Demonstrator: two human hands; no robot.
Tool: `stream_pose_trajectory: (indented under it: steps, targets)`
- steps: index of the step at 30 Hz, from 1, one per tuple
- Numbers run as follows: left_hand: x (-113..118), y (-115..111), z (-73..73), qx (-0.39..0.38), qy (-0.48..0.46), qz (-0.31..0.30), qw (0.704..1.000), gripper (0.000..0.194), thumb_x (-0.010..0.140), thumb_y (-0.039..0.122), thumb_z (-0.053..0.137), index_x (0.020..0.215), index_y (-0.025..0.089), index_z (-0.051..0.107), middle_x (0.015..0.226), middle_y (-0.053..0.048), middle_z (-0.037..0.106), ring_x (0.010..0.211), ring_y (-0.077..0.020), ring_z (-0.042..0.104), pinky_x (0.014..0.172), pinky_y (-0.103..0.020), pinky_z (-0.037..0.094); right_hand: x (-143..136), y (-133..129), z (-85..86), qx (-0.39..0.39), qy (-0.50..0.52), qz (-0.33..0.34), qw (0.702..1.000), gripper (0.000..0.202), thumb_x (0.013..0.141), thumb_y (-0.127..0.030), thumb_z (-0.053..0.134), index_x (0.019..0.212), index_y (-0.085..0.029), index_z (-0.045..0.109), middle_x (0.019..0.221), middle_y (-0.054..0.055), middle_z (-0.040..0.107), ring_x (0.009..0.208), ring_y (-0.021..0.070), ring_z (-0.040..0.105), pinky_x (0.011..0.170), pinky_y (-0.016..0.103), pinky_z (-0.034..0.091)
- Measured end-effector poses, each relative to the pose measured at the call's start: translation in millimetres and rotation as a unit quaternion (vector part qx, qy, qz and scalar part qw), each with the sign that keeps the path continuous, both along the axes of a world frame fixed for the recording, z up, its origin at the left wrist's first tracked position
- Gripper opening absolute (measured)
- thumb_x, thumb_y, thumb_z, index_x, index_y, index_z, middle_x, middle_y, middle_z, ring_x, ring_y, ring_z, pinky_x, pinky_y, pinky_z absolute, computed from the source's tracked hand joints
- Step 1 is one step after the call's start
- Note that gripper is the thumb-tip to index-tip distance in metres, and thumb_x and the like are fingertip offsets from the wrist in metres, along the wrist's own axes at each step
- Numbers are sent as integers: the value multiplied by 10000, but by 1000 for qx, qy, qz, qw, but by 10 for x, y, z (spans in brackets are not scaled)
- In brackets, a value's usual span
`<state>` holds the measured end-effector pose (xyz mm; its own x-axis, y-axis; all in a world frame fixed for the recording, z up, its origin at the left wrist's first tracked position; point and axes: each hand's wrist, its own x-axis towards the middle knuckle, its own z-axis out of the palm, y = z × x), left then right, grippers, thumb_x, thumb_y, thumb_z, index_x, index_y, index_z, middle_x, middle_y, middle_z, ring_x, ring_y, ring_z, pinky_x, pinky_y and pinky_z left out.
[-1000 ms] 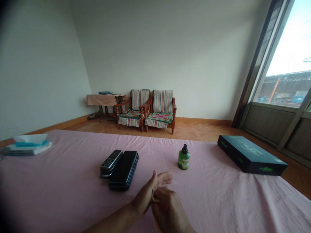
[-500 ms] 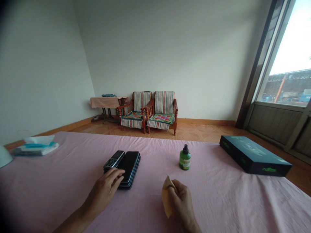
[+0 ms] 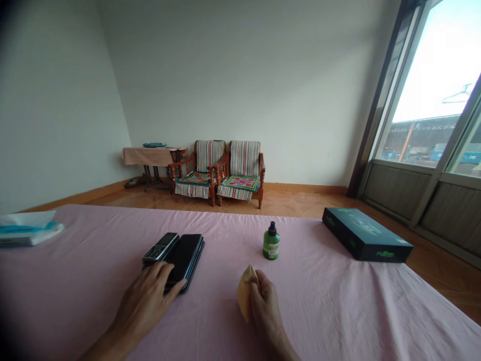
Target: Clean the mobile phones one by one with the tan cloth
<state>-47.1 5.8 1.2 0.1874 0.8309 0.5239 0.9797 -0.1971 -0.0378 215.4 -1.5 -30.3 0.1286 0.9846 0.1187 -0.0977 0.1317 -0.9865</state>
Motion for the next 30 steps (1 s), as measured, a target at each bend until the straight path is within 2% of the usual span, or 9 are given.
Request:
stream_pose_trajectory:
  steps: [8,15,22,26,30]
  targets:
    - [61,1,57,-13,13,26,999,185,871,350,542,897,172,586,909,-94,600,888,-291,579,774,-388,474,-21,8,-23,-12,-21,-1,1000,378,780,-549,531,724,-177,506,574,-56,361,507,99,350,444,204,278]
    - [51,-73,54,-17,3,18,1000,157,855,341,534,917,202,576,904,-66,589,897,-266,564,781,-363,463,8,46,-85,5,-48,-6,999,321,753,-488,541,690,-175,507,591,-44,393,534,108,371,457,206,299]
    - [117,-84,77,-44,4,62,997,316,848,458,535,942,157,551,944,-100,559,870,-285,592,747,-371,466,-19,26,-72,-8,-39,-13,999,340,753,-510,540,675,-181,503,554,-54,365,501,102,352,437,205,273]
    - [115,-63,62,-48,-21,64,997,283,845,390,539,1005,157,524,989,-97,561,886,-270,607,757,-356,475,-8,39,-92,8,-51,-21,998,286,752,-450,540,673,-176,516,563,-46,390,516,107,371,451,207,286]
    - [96,-127,79,-43,-50,30,997,184,810,311,553,946,189,536,950,-67,573,880,-256,615,778,-358,484,3,64,-133,10,-62,-21,998,248,760,-405,505,679,-171,512,573,-47,383,523,108,370,460,210,282]
